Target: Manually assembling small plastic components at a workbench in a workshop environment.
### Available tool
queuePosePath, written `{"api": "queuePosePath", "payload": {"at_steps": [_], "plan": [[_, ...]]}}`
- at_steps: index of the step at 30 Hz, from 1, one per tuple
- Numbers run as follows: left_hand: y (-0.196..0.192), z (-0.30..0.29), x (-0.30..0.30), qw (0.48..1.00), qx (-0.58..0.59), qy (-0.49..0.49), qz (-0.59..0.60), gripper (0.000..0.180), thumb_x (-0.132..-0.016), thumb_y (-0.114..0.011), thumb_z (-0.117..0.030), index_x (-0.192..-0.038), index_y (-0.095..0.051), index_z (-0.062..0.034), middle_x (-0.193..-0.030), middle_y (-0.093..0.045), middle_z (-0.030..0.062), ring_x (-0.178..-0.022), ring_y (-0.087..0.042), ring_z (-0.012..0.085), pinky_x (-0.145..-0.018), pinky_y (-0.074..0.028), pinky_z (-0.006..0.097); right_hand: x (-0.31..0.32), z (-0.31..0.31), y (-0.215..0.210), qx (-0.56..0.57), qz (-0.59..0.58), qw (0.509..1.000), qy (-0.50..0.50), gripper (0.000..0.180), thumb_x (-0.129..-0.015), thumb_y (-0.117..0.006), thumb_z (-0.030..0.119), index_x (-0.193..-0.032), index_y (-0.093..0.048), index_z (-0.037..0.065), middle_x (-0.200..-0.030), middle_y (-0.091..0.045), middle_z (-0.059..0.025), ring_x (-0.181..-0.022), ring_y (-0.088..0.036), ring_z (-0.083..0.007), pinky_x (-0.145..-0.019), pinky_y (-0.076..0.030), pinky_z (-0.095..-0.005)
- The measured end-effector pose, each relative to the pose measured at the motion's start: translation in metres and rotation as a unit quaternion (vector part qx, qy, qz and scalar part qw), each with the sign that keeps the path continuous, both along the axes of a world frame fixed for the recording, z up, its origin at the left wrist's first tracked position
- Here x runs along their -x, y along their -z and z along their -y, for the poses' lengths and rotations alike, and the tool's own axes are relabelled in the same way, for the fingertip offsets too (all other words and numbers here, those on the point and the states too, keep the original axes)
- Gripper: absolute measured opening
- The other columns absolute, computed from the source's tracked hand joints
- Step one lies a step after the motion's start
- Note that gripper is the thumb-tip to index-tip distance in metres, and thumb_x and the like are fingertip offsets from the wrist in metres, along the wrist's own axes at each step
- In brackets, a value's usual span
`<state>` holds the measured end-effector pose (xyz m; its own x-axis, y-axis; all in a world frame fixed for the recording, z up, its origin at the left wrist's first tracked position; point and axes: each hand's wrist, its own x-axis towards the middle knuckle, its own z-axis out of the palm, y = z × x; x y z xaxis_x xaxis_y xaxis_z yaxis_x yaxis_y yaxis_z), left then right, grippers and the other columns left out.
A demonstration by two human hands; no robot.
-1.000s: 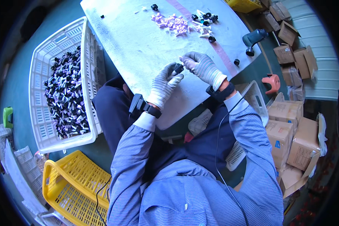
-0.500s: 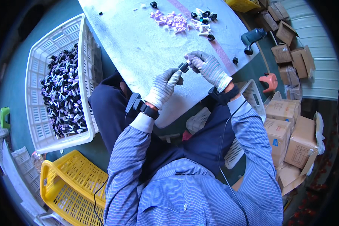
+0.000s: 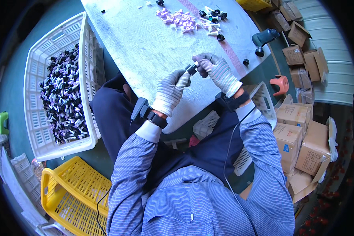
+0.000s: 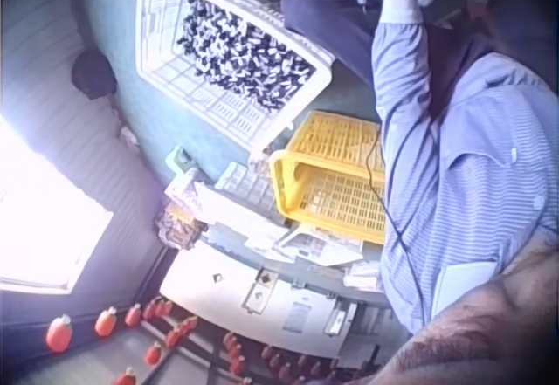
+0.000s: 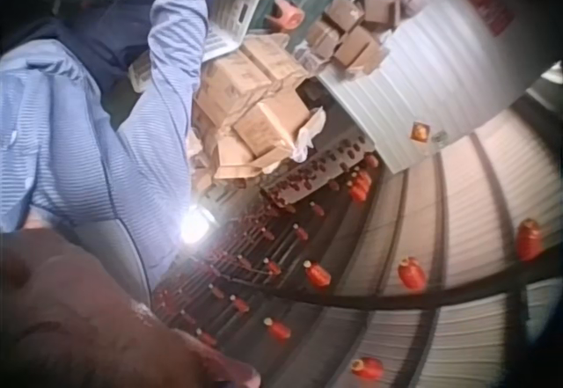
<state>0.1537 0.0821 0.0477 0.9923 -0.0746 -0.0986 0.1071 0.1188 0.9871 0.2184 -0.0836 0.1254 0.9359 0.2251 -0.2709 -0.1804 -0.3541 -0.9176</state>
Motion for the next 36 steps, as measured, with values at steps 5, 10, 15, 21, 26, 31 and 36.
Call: {"api": "queuePosePath", "payload": {"at_steps": [5,10,15,21,26,31,36], "plan": [[-0.002,-0.003,-0.001,0.984,0.136,0.085,-0.081,0.034,-0.100,-0.059,-0.027,-0.118,-0.062,0.0020,-0.084,-0.070,0.0096,-0.077,-0.070,0.0176,-0.076,-0.057,0.031,0.005,0.003,-0.003,-0.021,-0.005,1.000,0.008,0.023,-0.097,-0.063,0.026,-0.105,-0.069,0.004,-0.073,-0.059,0.0023,-0.060,-0.052,-0.0057,-0.057,-0.045,-0.0212],[-0.008,-0.008,0.001,0.956,0.234,0.106,-0.144,0.038,-0.099,-0.060,-0.030,-0.118,-0.060,0.0032,-0.084,-0.069,0.0095,-0.077,-0.070,0.0190,-0.076,-0.058,0.032,0.007,0.005,0.004,-0.037,-0.013,0.999,0.021,0.023,-0.098,-0.061,0.023,-0.107,-0.069,0.004,-0.072,-0.058,0.0019,-0.060,-0.052,-0.0069,-0.057,-0.045,-0.0220],[-0.018,-0.007,0.003,0.941,0.265,0.127,-0.169,0.041,-0.099,-0.060,-0.030,-0.120,-0.058,0.0044,-0.086,-0.069,0.0100,-0.078,-0.071,0.0205,-0.077,-0.058,0.033,0.005,0.013,0.017,-0.032,-0.030,0.998,0.050,0.024,-0.099,-0.058,0.023,-0.107,-0.069,0.004,-0.071,-0.057,0.0024,-0.060,-0.053,-0.0075,-0.057,-0.046,-0.0226],[-0.020,-0.005,0.006,0.951,0.241,0.133,-0.142,0.041,-0.100,-0.059,-0.026,-0.126,-0.055,0.0045,-0.089,-0.069,0.0112,-0.081,-0.071,0.0211,-0.079,-0.058,0.034,0.007,0.021,0.021,-0.025,-0.086,0.995,0.046,0.033,-0.099,-0.059,0.031,-0.116,-0.067,0.005,-0.085,-0.066,0.0002,-0.068,-0.058,-0.0077,-0.065,-0.049,-0.0225],[-0.006,0.007,0.006,0.968,0.193,0.100,-0.127,0.034,-0.102,-0.055,-0.023,-0.122,-0.058,0.0037,-0.091,-0.070,0.0110,-0.084,-0.069,0.0186,-0.081,-0.058,0.034,0.017,0.017,0.022,-0.054,-0.081,0.994,0.055,0.035,-0.099,-0.059,0.033,-0.119,-0.066,0.005,-0.092,-0.066,-0.0006,-0.077,-0.060,-0.0085,-0.073,-0.050,-0.0231],[0.000,0.011,0.008,0.977,0.162,0.101,-0.095,0.030,-0.102,-0.055,-0.023,-0.118,-0.061,0.0018,-0.090,-0.070,0.0089,-0.084,-0.069,0.0162,-0.082,-0.056,0.032,0.024,0.015,0.033,-0.200,-0.143,0.965,0.090,0.035,-0.098,-0.060,0.039,-0.109,-0.067,0.007,-0.090,-0.066,-0.0026,-0.081,-0.062,-0.0113,-0.074,-0.051,-0.0253],[-0.006,0.013,0.009,0.969,0.196,0.096,-0.119,0.029,-0.102,-0.056,-0.025,-0.115,-0.064,0.0003,-0.090,-0.070,0.0074,-0.082,-0.068,0.0152,-0.081,-0.056,0.031,0.027,0.012,0.044,-0.334,-0.255,0.901,0.110,0.046,-0.099,-0.057,0.043,-0.111,-0.063,-0.001,-0.098,-0.067,-0.0101,-0.093,-0.065,-0.0188,-0.086,-0.052,-0.0335]]}}
